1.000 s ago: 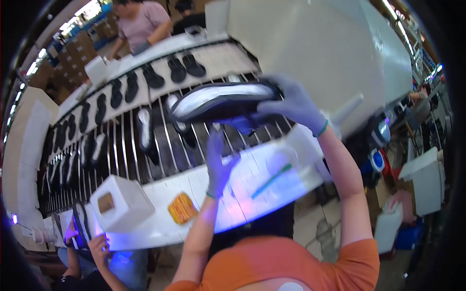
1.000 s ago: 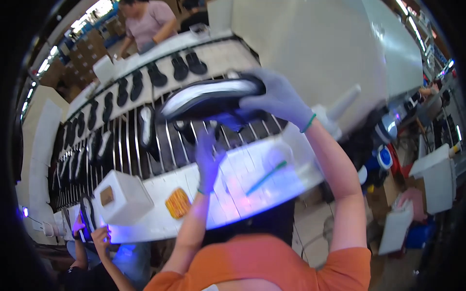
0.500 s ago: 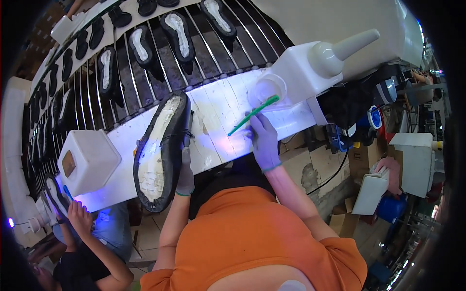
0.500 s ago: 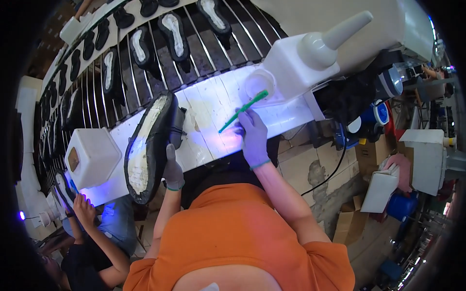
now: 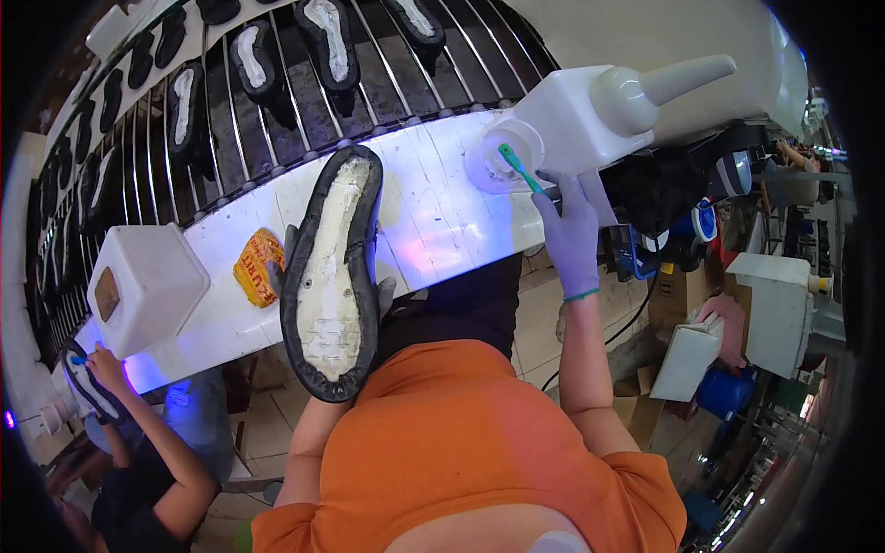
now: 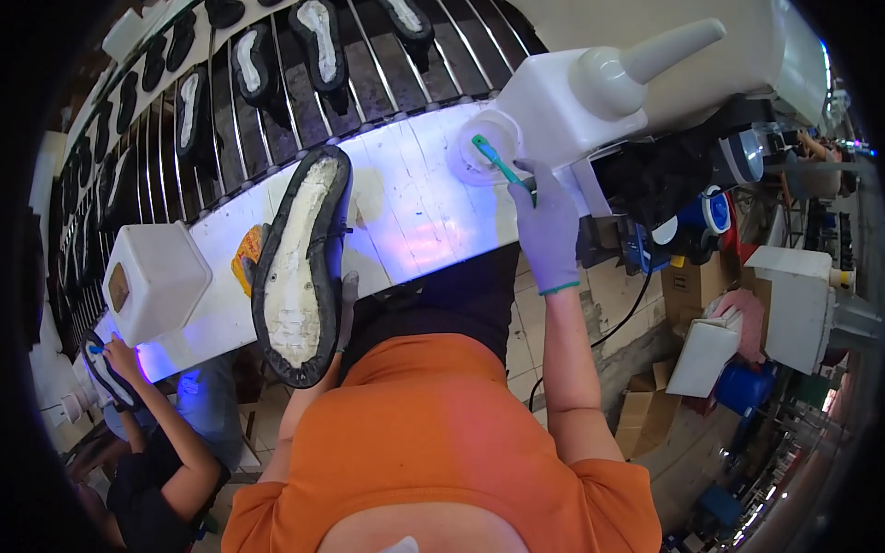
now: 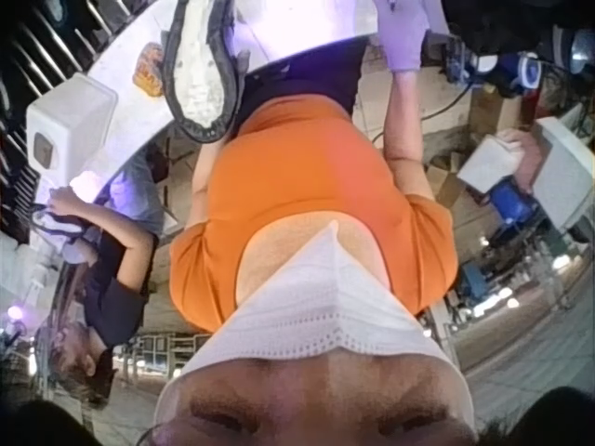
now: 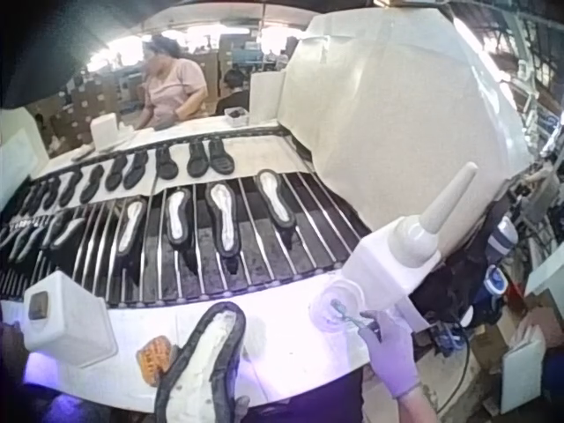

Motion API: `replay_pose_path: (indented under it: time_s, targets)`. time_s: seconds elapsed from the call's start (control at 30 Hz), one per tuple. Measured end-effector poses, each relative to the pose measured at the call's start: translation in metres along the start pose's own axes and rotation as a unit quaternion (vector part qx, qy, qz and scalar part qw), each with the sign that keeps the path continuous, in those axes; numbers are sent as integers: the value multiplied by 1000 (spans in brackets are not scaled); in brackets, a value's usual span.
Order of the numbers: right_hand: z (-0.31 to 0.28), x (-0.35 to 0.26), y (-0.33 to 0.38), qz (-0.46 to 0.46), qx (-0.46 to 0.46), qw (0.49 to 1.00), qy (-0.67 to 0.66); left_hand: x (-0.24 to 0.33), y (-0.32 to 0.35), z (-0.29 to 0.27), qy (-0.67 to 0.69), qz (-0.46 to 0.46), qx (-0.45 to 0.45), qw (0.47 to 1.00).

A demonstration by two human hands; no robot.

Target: The worker is applying a liquid adhesive or primer to the perimeter and inner surfaces of shoe soles and upper assemblies using a brush.

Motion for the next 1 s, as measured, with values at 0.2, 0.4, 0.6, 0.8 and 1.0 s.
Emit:
replay_pose_path:
  time_s: [0.2,0.4,0.6,0.8,1.0]
  targets:
    - [8,-3,-13,-96,25,973,208,5,-1,3,142,-69,-44,986]
    - [18,-14,-20,-124,-1,932,340,11,-4,4,266,-120,-101,951]
    - [11,16,-30,-88,-51,971,217,16,-2,-1,390,-167,-154,892]
    - [16,38,-5,211,-54,937,-273,23,-1,1,513,-218,-179,811]
    - [20,32,-5,294,-181,802,-487,38,-2,11,618,-271,-180,715]
Point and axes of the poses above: each hand's wrist, its own y-axis away from the middle knuckle, its own z-axis out of the palm, x = y × z, the point moved 3 cm from there along -y, towards the middle knuckle, and after that the axes turned 5 degrees about x, right-handed, at the moved point
